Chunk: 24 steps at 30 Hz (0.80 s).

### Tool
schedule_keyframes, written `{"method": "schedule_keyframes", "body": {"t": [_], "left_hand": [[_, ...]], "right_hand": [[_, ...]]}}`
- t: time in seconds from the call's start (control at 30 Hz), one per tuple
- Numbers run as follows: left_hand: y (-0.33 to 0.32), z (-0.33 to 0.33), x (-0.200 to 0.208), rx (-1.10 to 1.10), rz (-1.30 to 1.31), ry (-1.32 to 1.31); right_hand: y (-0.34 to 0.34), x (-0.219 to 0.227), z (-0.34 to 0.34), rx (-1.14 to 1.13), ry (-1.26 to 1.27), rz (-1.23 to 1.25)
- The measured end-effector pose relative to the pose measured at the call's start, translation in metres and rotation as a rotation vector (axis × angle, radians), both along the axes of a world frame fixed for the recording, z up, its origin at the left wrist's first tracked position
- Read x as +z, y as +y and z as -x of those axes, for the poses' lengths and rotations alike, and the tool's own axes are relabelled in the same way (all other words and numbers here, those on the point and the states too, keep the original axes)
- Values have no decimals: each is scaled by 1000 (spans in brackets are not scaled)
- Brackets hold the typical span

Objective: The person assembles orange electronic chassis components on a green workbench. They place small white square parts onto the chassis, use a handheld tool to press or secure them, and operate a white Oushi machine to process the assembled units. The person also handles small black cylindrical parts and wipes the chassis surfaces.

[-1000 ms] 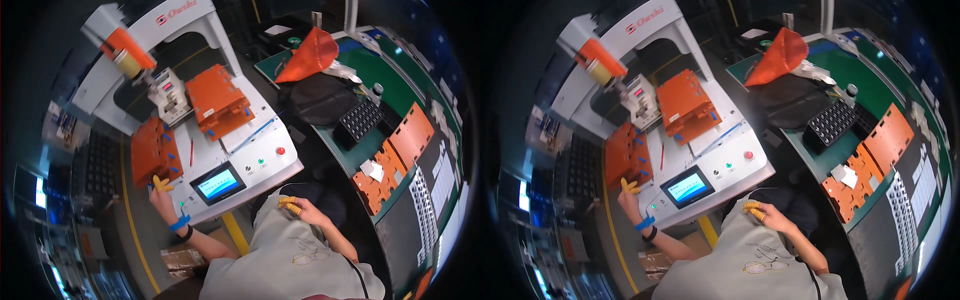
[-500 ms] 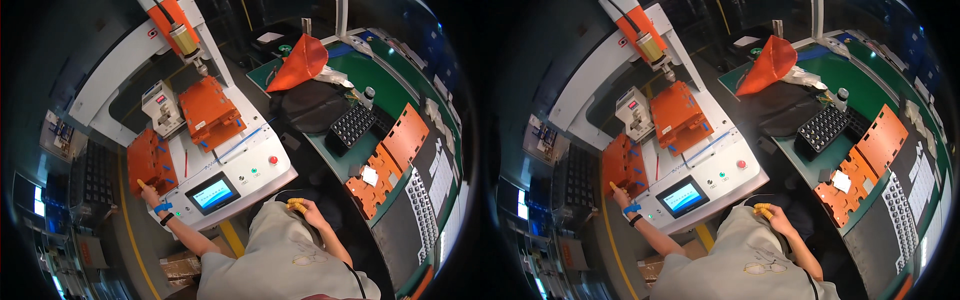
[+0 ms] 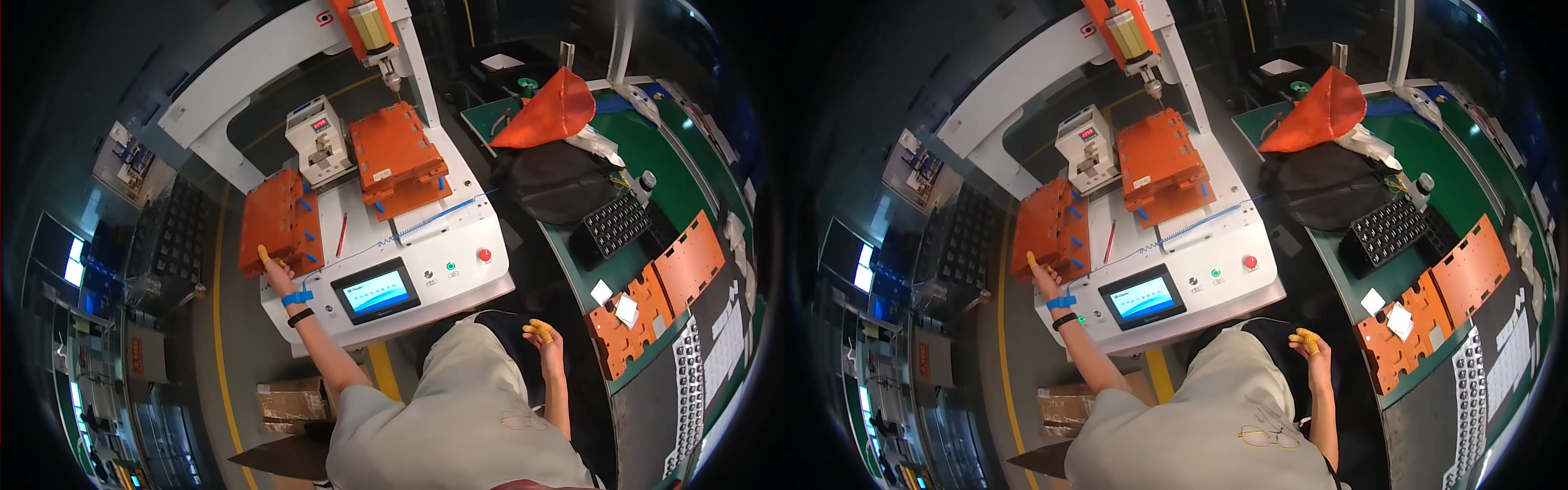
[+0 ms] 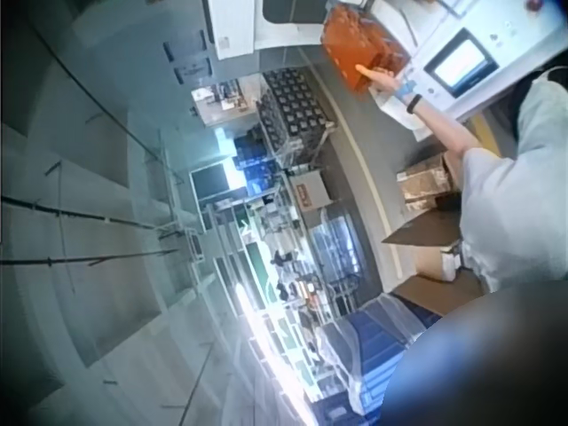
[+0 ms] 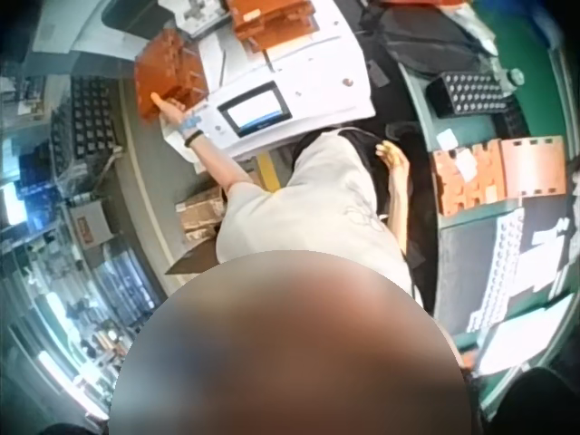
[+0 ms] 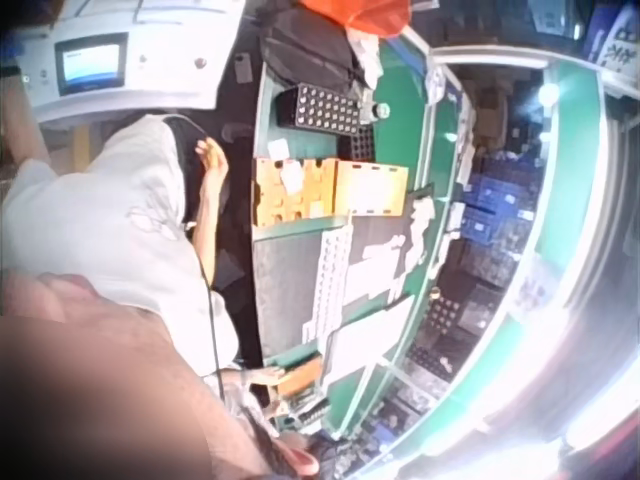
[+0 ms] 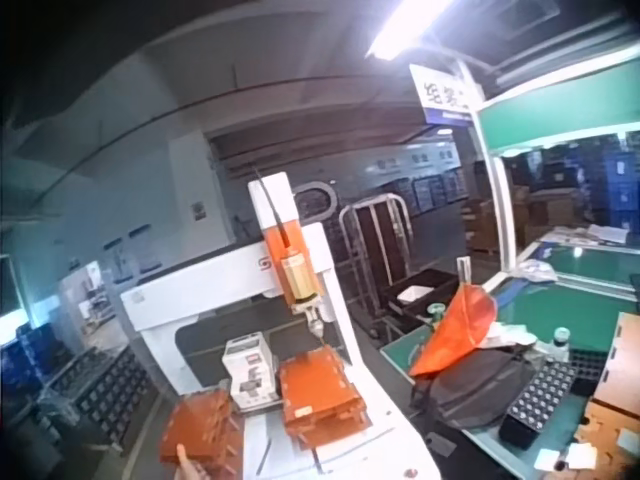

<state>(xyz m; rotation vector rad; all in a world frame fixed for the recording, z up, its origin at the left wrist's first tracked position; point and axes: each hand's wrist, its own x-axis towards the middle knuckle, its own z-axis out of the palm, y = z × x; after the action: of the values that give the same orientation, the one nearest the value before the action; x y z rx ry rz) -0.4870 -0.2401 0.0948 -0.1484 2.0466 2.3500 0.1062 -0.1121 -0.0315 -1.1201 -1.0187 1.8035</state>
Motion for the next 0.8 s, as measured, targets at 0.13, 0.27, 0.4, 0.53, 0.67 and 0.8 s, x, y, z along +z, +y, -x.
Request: {"method": "schedule_keyframes", "body": {"t": [0.13,0.27,0.4,0.53,0.67,0.8], "left_hand": [[7,-12,12,30,-32,-79],[7,-22,14,-3,-6,-40],[-6,-13,-43,157,56,440],[-13,-81,-104,324,680,473],[-6,-133,-151,142,769,542],[-7,-130,-161,182,770,428]], "right_hand": [[-2,-8,2,-3,21,30],[-5,-13,7,-2,19,44],[-8,-16,14,15,5,46],[-8,-19,17,8,-19,56],[-8,-18,21,13,-26,44],[-10,-13,33,53,-55,55]]}}
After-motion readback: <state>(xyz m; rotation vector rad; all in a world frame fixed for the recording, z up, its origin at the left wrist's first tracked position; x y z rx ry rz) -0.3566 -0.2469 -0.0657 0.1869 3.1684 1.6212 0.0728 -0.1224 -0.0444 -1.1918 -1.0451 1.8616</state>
